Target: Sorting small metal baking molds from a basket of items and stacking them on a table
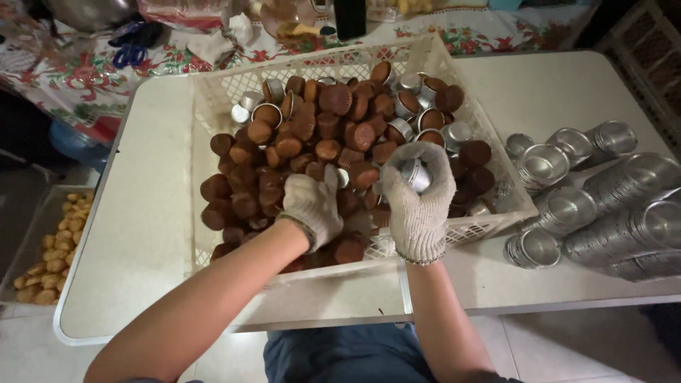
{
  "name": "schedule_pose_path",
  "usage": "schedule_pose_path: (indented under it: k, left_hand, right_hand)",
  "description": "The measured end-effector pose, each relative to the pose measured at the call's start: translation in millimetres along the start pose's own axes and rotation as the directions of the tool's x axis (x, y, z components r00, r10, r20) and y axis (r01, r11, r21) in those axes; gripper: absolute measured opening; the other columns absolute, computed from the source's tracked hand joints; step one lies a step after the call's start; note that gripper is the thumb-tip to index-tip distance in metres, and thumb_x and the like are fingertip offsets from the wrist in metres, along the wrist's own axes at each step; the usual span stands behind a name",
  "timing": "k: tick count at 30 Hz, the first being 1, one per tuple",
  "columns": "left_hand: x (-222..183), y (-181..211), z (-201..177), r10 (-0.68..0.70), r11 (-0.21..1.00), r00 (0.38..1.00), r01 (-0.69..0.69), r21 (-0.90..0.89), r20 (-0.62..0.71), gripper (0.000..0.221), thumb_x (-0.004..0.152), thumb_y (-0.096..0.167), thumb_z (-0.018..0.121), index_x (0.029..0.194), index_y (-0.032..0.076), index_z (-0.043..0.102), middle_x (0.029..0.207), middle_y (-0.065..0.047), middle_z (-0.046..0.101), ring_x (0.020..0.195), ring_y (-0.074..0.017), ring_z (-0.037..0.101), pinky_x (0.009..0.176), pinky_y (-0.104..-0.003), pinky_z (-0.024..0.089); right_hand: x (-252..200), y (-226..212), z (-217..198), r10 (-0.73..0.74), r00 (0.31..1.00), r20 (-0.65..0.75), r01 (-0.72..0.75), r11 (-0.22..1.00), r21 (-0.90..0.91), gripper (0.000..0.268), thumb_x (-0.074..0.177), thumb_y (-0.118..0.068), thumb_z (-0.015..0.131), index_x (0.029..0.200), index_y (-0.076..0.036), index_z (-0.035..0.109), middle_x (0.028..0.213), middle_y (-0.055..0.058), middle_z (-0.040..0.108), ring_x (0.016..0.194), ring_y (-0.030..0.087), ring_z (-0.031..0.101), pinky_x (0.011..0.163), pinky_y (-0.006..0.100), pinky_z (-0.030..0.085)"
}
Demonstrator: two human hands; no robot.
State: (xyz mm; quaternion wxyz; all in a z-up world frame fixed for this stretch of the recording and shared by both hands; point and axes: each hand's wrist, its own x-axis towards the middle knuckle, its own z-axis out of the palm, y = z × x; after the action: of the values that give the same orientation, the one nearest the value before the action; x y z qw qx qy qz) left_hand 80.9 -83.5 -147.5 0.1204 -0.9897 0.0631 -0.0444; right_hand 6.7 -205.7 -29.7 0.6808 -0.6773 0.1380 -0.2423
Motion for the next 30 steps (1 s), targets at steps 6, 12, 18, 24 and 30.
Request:
schedule_pose_path:
  k: [6, 12, 18, 24, 30]
  left_hand:
    - [-4.7, -21.7, -54.8, 0.259, 0.966, 0.874, -0.223, -0.133, 0.410, 0.092, 0.090, 0.028, 0.056, 0.164, 0.012, 0.003, 0.113, -0.017, 0.070, 0.105, -0.0344, 0.069, 0.073, -0.056, 0.062]
    - [4.7, -25.3, -47.8, 0.325, 0.945, 0.871, -0.309, -0.103, 0.368, 0.089, 0.095, 0.021, 0.049, 0.167, 0.021, -0.003, 0.107, -0.013, 0.064, 0.102, -0.0341, 0.069, 0.075, -0.055, 0.060]
    - [10.9, -28.6, -28.3, 0.358, 0.931, 0.909, -0.329, -0.160, 0.212, 0.068, 0.081, 0.030, 0.065, 0.145, 0.021, 0.045, 0.081, -0.011, 0.060, 0.077, -0.0365, 0.071, 0.054, -0.050, 0.057]
    - [0.2, -41.0, -72.1, 0.384, 0.908, 0.880, -0.306, -0.286, 0.280, 0.055, 0.077, 0.030, 0.068, 0.129, 0.017, 0.056, 0.091, -0.011, 0.066, 0.082, -0.0360, 0.072, 0.061, -0.048, 0.058]
    - [3.6, -55.5, -107.9, 0.451, 0.873, 0.787, -0.291, -0.390, 0.422, 0.057, 0.069, 0.024, 0.073, 0.123, 0.018, 0.056, 0.115, -0.010, 0.072, 0.097, -0.0359, 0.073, 0.075, -0.048, 0.060]
  right_hand:
    - [-7.2, -10.0, 4.0, -0.075, 0.996, 0.046, 0.069, 0.992, 0.104, 0.025, 0.076, -0.010, 0.073, 0.099, -0.008, 0.062, 0.083, 0.012, 0.065, 0.066, 0.022, 0.072, 0.061, 0.036, 0.065]
    - [2.1, 6.5, 0.5, -0.155, 0.986, 0.063, 0.146, 0.981, 0.129, 0.027, 0.077, -0.009, 0.076, 0.099, -0.005, 0.062, 0.083, 0.015, 0.065, 0.069, 0.023, 0.070, 0.061, 0.038, 0.064]
    - [1.5, 6.3, -0.7, -0.236, 0.967, 0.093, 0.232, 0.971, 0.056, 0.026, 0.077, -0.012, 0.076, 0.099, -0.007, 0.063, 0.081, 0.013, 0.067, 0.071, 0.020, 0.070, 0.066, 0.036, 0.062]
    - [4.1, 9.9, -0.5, -0.207, 0.971, 0.118, 0.201, 0.978, 0.061, 0.028, 0.077, -0.012, 0.075, 0.102, -0.008, 0.063, 0.080, 0.010, 0.066, 0.066, 0.019, 0.069, 0.067, 0.034, 0.062]
    - [3.3, 1.8, -2.2, -0.158, 0.981, 0.112, 0.156, 0.987, 0.027, 0.026, 0.076, -0.011, 0.074, 0.100, -0.010, 0.064, 0.080, 0.010, 0.067, 0.067, 0.020, 0.071, 0.069, 0.033, 0.062]
